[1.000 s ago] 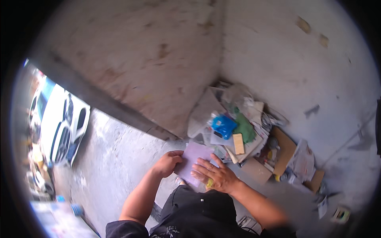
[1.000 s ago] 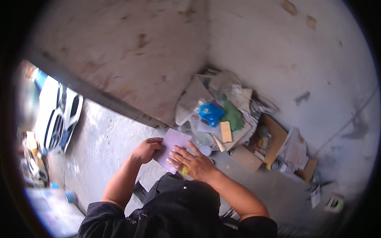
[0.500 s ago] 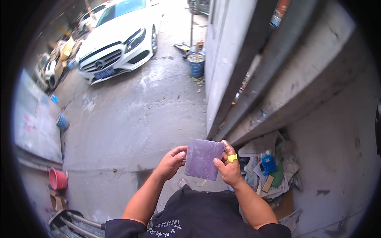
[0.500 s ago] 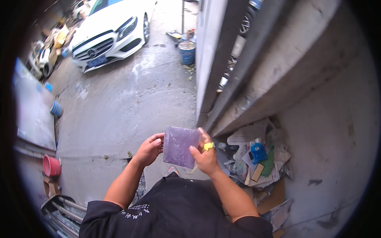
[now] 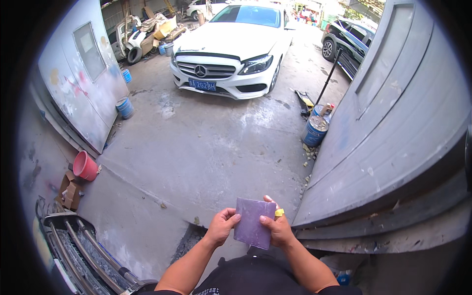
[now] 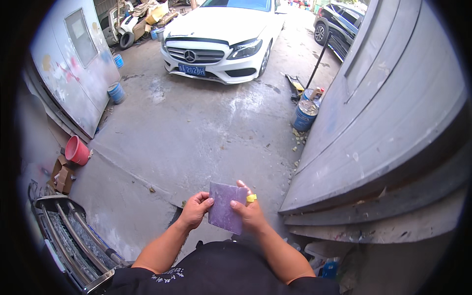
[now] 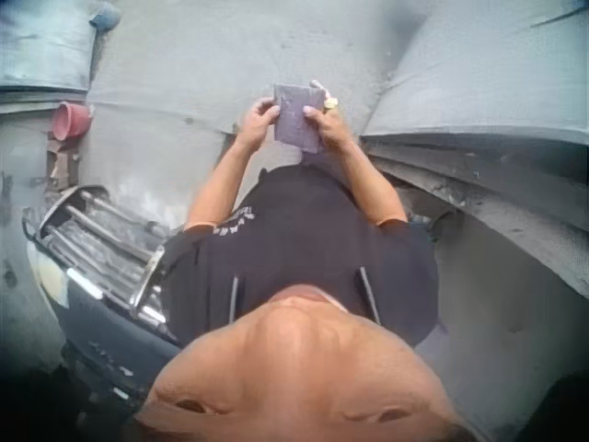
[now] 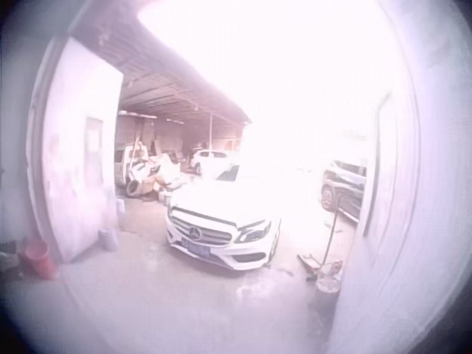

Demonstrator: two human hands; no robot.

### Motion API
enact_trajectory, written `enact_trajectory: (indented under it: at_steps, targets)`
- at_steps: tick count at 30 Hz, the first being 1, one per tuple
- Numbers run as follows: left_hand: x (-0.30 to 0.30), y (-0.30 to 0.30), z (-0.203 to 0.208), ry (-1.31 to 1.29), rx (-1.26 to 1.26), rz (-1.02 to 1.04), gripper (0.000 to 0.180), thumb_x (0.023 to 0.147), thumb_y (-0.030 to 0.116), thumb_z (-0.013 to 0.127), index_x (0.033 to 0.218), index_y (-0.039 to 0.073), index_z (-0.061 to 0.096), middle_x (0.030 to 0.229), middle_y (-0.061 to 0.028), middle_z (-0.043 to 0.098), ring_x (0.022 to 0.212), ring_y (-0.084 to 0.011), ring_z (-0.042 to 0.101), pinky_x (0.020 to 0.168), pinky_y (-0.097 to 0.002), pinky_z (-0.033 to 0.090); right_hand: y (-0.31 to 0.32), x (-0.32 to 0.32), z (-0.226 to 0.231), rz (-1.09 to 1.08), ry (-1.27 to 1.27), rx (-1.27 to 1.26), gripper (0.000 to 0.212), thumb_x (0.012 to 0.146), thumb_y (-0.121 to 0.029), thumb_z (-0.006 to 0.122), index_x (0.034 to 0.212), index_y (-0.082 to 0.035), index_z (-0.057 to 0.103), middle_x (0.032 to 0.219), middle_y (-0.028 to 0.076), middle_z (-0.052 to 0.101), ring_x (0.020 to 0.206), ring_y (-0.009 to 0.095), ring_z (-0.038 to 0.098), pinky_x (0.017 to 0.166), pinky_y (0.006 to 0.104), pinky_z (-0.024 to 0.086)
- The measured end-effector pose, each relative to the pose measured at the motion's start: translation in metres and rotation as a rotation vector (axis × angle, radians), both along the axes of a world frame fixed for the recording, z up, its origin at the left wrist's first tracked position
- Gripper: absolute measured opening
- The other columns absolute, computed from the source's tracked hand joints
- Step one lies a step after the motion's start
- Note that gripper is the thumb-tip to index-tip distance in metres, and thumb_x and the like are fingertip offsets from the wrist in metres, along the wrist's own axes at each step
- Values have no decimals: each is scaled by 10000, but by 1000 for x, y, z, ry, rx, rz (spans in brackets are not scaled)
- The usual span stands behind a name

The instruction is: The person retrieves a sanding block and sands the hood of a white Mercedes-Benz. They rub the sanding block over several areas of the hood, including around the emblem and near the headlights, to smooth the surface.

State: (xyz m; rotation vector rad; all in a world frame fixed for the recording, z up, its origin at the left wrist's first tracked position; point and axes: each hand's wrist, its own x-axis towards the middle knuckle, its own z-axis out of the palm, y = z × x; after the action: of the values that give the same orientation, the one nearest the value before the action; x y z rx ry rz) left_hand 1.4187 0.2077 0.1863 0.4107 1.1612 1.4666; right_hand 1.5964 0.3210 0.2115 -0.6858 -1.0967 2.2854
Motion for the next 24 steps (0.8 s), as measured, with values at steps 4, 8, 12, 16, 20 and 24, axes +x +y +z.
enact_trajectory:
  at_steps: [4, 8, 12, 16, 20, 24]
  targets:
    - [-40, 35, -19, 488, -47, 270, 323, 956, 113, 605, 1252, 10, 525, 1051, -62, 619, 931, -135, 603, 809, -287, 508, 56, -58, 3, 134, -71, 118, 724, 927, -42, 620, 1529, -70, 218, 1213, 87, 550, 1085, 157, 551, 977, 346, 458]
    - [-73, 69, 18, 434, -202, 245, 376, 1005, 233, 538, 1307, 10, 513, 1106, -78, 618, 1026, -163, 610, 851, -313, 508, 110, -113, 7, 322, -112, 413, 716, 926, -18, 595, 1530, -79, 217, 1223, 90, 593, 1103, 171, 580, 982, 339, 462]
    - [-110, 94, 20, 118, -65, 324, 556, 1029, 513, 342, 1286, 55, 524, 1188, -109, 627, 1093, -234, 608, 911, -384, 481, 138, -169, 12, 473, -37, 630, 696, 921, -43, 601, 1518, -85, 246, 1260, 126, 623, 1156, 247, 616, 990, 374, 472]
    - [-161, 111, 5, -121, 43, 431, 563, 1021, 500, 348, 1264, 29, 539, 1185, -123, 623, 1101, -247, 594, 966, -422, 460, 155, -229, 12, 637, -57, 891, 847, 830, -51, 696, 1537, -121, 234, 1258, 113, 626, 1196, 270, 584, 1024, 385, 444]
    - [-224, 134, -5, -92, 44, 454, 412, 1013, 287, 388, 1226, -20, 560, 1177, -152, 623, 1110, -243, 589, 983, -421, 455, 180, -296, 2, 680, 19, 1150, 869, 804, -92, 722, 1533, -141, 252, 1237, 112, 633, 1186, 315, 555, 1040, 421, 422]
    - [-305, 172, -24, -148, 98, 362, 379, 1013, 210, 388, 1229, -47, 564, 1186, -158, 626, 1109, -247, 597, 979, -395, 465, 223, -367, -8, 677, -18, 1334, 853, 791, -86, 714, 1518, -147, 273, 1254, 110, 625, 1272, 333, 483, 1087, 486, 350]
